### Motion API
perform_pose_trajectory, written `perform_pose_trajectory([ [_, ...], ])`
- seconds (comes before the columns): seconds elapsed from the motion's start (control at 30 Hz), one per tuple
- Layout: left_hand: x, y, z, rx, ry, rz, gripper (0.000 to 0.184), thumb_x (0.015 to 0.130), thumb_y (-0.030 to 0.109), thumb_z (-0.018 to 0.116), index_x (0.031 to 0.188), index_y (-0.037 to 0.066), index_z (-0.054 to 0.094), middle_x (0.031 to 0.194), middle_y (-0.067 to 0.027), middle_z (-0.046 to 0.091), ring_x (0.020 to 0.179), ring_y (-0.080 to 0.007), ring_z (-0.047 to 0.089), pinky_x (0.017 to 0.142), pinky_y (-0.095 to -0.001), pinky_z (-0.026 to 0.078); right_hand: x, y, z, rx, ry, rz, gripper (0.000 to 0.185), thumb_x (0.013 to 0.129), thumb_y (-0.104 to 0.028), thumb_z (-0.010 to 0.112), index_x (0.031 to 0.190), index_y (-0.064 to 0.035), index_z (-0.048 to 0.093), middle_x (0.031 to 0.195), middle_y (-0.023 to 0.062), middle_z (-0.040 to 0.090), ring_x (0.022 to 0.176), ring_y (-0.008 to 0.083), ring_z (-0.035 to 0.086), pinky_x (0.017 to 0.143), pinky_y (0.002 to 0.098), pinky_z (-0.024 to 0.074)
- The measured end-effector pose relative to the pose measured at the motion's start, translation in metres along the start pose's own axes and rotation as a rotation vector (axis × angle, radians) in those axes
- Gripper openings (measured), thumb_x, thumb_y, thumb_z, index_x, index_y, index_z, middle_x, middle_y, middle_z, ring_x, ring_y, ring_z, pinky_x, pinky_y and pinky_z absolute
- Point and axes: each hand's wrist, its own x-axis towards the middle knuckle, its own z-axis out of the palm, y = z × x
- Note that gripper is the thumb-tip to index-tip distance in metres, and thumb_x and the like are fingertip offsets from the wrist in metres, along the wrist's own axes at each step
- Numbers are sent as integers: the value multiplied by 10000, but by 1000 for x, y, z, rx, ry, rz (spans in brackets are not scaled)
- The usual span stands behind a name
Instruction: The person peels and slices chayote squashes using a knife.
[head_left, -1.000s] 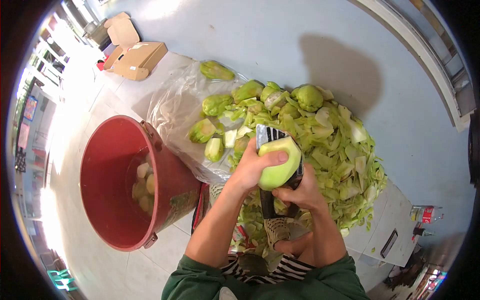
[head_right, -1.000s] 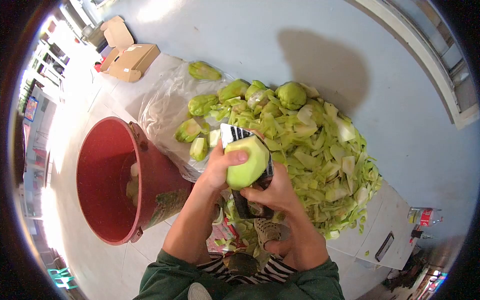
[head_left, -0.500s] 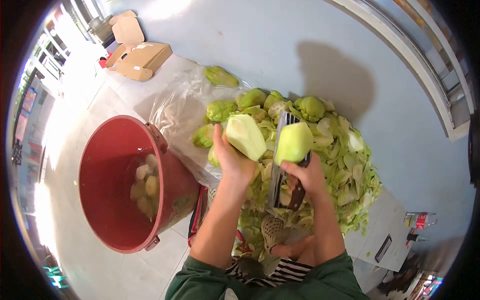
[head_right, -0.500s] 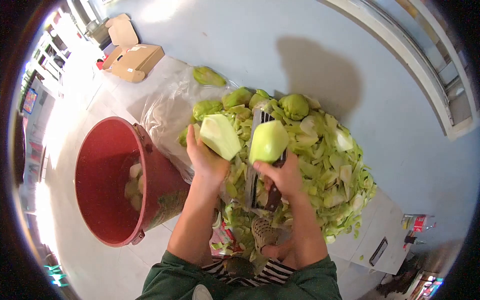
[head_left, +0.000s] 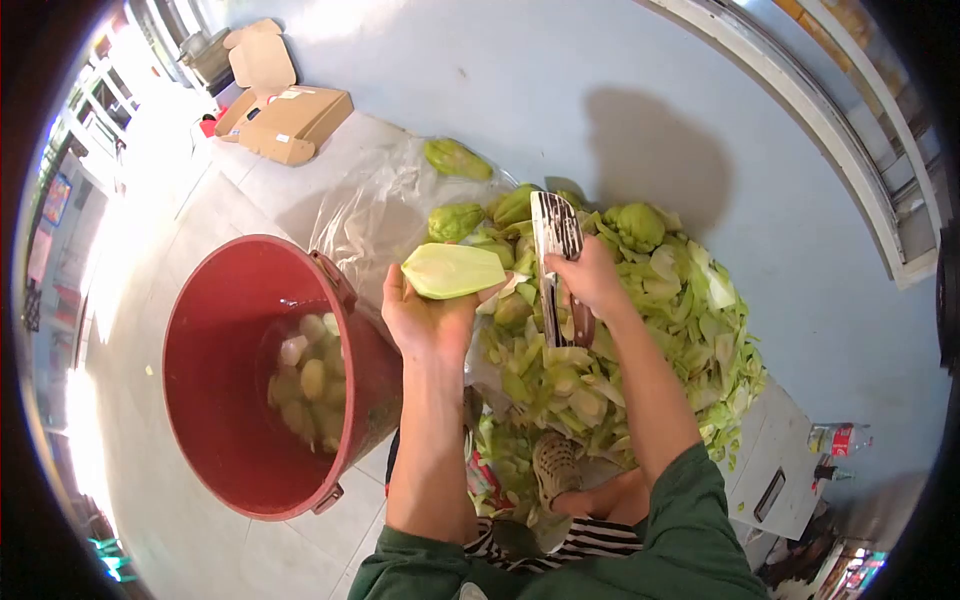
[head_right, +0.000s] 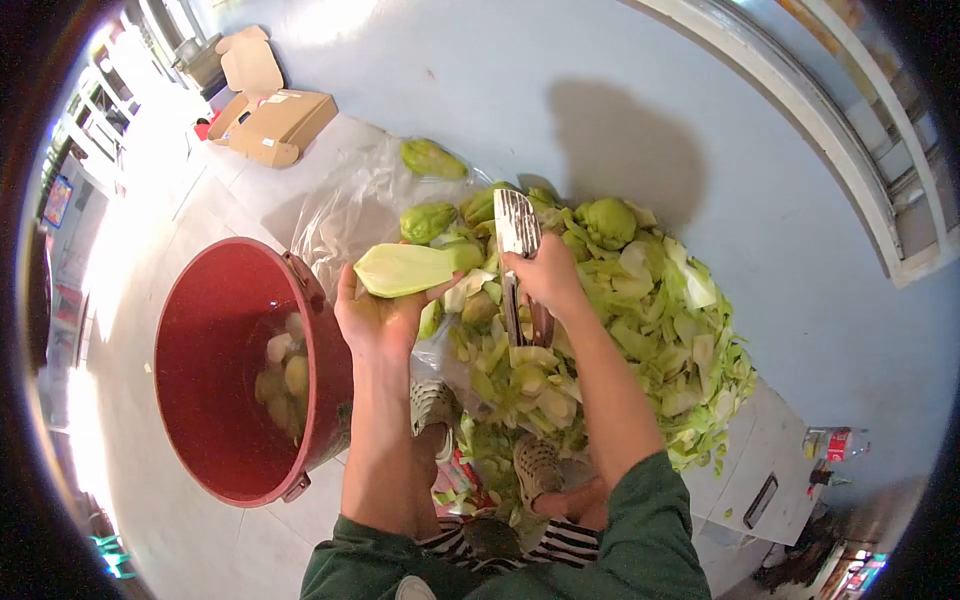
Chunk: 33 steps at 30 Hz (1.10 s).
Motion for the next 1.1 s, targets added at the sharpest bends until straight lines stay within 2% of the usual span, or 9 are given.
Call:
perform_pose_trajectory([
  [0.13,-4,-6,9,-26,81,-53,576,995,378,296,1388,-40,342,1490,-256,303,1393,-489,246,1058,-789,174,-52,-5,-10,294,-75,-20,195,907,-161,638,849,-13,525,539,19,505,405,139,501,404,326,414],
  [0.27,-4,-21,-1,-16,10,-86,553,978,319,349,1394,-45,349,1477,-265,342,1361,-467,335,1109,-691,244,-110,-2,-22,712,-168,145,246,958,-258,619,908,-57,486,549,-11,443,454,129,470,423,317,418],
  [0.37,-6,-34,3,52,31,-78,527,936,256,397,1366,-49,397,1427,-244,429,1322,-424,415,1127,-600,301,-133,9,-30,767,-258,145,266,967,-305,606,927,-69,491,561,6,454,470,141,490,433,320,431],
  [0.53,-4,-55,-3,190,143,-151,504,863,230,452,1292,-25,521,1311,-180,575,1208,-354,547,1073,-483,403,-135,30,-34,623,-241,-64,296,990,-338,555,907,-57,514,578,34,496,488,139,511,445,309,444],
  [0.6,-4,-56,-9,130,-118,-420,499,839,250,483,1264,2,565,1257,-154,618,1143,-328,587,1032,-453,428,-135,31,-43,628,-223,-43,299,993,-339,549,904,-55,515,577,29,494,487,134,507,443,303,441],
  [0.77,-12,-70,5,293,-121,-518,528,820,262,501,1276,1,553,1267,-158,611,1146,-319,587,1021,-451,430,-137,48,-61,563,-210,-27,320,999,-353,532,892,-51,514,575,13,487,481,114,493,440,291,433],
  [0.87,-14,-79,8,457,-131,-540,651,814,241,515,1395,-41,434,1362,-162,538,1210,-279,551,1044,-398,421,-140,55,-65,609,-179,19,334,997,-361,535,872,-52,513,567,2,479,470,104,481,441,286,431],
  [0.93,-13,-84,5,530,-224,-437,658,843,242,500,1423,-50,390,1380,-175,517,1232,-271,535,1052,-396,416,-139,61,-66,636,-157,-29,344,994,-371,543,864,-54,515,553,-1,477,454,99,471,431,282,426],
  [1.1,-7,-85,1,526,-165,-545,589,940,328,476,1395,-42,423,1331,-182,555,1195,-287,566,1024,-415,442,-139,72,-66,601,-169,-41,334,993,-355,550,856,-52,517,546,2,483,440,97,463,413,277,416],
])
